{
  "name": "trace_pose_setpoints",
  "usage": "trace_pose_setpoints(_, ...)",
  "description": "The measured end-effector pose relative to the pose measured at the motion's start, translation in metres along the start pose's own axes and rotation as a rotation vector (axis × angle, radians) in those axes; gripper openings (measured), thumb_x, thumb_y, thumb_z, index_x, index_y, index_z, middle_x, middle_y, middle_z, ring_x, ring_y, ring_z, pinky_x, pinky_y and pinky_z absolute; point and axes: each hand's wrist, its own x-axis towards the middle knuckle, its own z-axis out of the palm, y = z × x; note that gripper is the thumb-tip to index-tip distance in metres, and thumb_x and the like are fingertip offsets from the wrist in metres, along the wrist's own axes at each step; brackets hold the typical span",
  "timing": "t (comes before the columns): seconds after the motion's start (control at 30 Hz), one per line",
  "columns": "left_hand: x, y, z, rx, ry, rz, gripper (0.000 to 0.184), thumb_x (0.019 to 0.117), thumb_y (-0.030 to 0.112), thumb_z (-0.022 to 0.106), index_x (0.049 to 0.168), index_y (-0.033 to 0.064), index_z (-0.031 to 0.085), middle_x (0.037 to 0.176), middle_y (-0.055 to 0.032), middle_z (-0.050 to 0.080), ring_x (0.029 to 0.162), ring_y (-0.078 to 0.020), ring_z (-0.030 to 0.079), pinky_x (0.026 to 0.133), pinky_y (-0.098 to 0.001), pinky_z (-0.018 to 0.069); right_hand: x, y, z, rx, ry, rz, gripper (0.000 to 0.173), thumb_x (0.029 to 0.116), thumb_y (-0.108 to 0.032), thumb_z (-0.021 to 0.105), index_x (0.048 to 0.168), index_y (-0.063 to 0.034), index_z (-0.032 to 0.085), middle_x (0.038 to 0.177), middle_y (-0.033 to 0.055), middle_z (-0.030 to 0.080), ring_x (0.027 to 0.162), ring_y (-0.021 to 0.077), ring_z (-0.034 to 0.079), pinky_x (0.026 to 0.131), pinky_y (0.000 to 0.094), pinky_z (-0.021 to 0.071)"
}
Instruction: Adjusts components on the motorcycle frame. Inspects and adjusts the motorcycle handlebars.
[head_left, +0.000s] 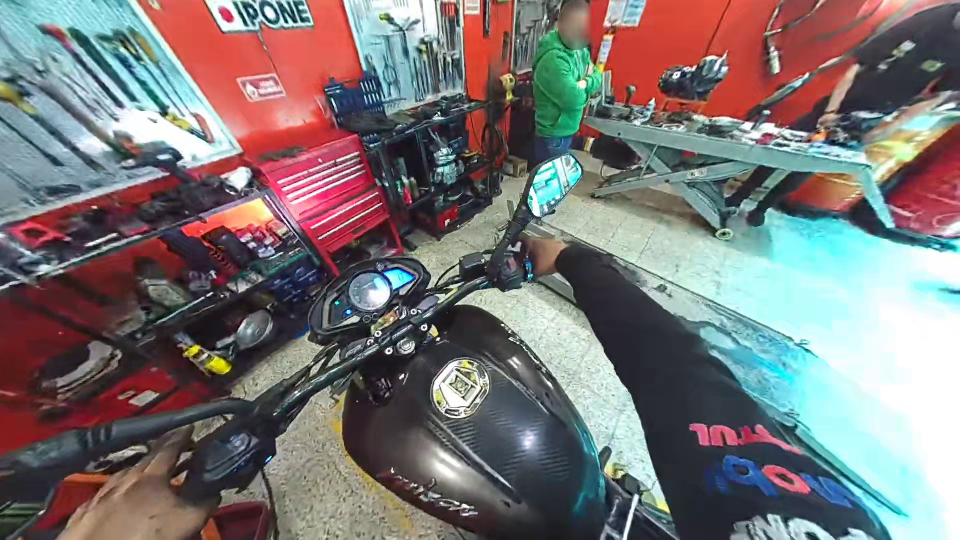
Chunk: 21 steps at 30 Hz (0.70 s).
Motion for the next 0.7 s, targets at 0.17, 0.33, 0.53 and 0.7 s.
trace_pose_setpoints(0.17, 0.004, 0.005, -0.007, -0.025, -0.106, 0.009, 0.074, 0.0781, 0.043, 0.083, 0.139, 0.0096, 0.059, 0.131, -0.0284, 0.063, 0.123, -0.0515, 0.059, 0.098, -0.0747, 0.0445, -0.017, 0.000, 0.017, -0.184, -0.008, 0.158, 0.054, 0.0767, -0.044, 0.081, 0.119, -0.0124, 0.070, 0.107, 0.0227, 0.072, 0.103, 0.0467, 0.067, 0.083, 0.0734, 0.0499)
trace_pose_setpoints(0.33, 0.006, 0.011, -0.012, -0.002, -0.111, -0.049, 0.059, 0.0755, 0.041, 0.085, 0.122, 0.0091, 0.068, 0.123, -0.0246, 0.067, 0.118, -0.0475, 0.062, 0.096, -0.0725, 0.0464, -0.022, -0.005, 0.016, -0.175, 0.041, 0.199, 0.043, 0.0773, -0.045, 0.077, 0.109, -0.0152, 0.074, 0.104, 0.0202, 0.073, 0.102, 0.0444, 0.068, 0.082, 0.0719, 0.0499)
trace_pose_setpoints(0.53, 0.011, -0.003, 0.003, 0.018, -0.023, -0.058, 0.051, 0.0722, 0.046, 0.085, 0.112, 0.0169, 0.072, 0.113, -0.0163, 0.072, 0.110, -0.0412, 0.067, 0.093, -0.0696, 0.0494, -0.029, -0.002, 0.034, -0.177, 0.224, 0.135, 0.044, 0.0771, -0.038, 0.077, 0.116, -0.0165, 0.073, 0.111, 0.0156, 0.074, 0.106, 0.0405, 0.069, 0.095, 0.0669, 0.0480)
trace_pose_setpoints(0.7, 0.009, 0.001, 0.002, 0.045, -0.006, -0.081, 0.049, 0.0717, 0.044, 0.086, 0.111, 0.0174, 0.073, 0.112, -0.0151, 0.073, 0.111, -0.0406, 0.067, 0.095, -0.0691, 0.0490, -0.026, 0.008, 0.057, -0.191, 0.465, 0.044, 0.039, 0.0784, -0.029, 0.076, 0.114, -0.0133, 0.074, 0.112, 0.0135, 0.075, 0.107, 0.0362, 0.070, 0.096, 0.0621, 0.0493)
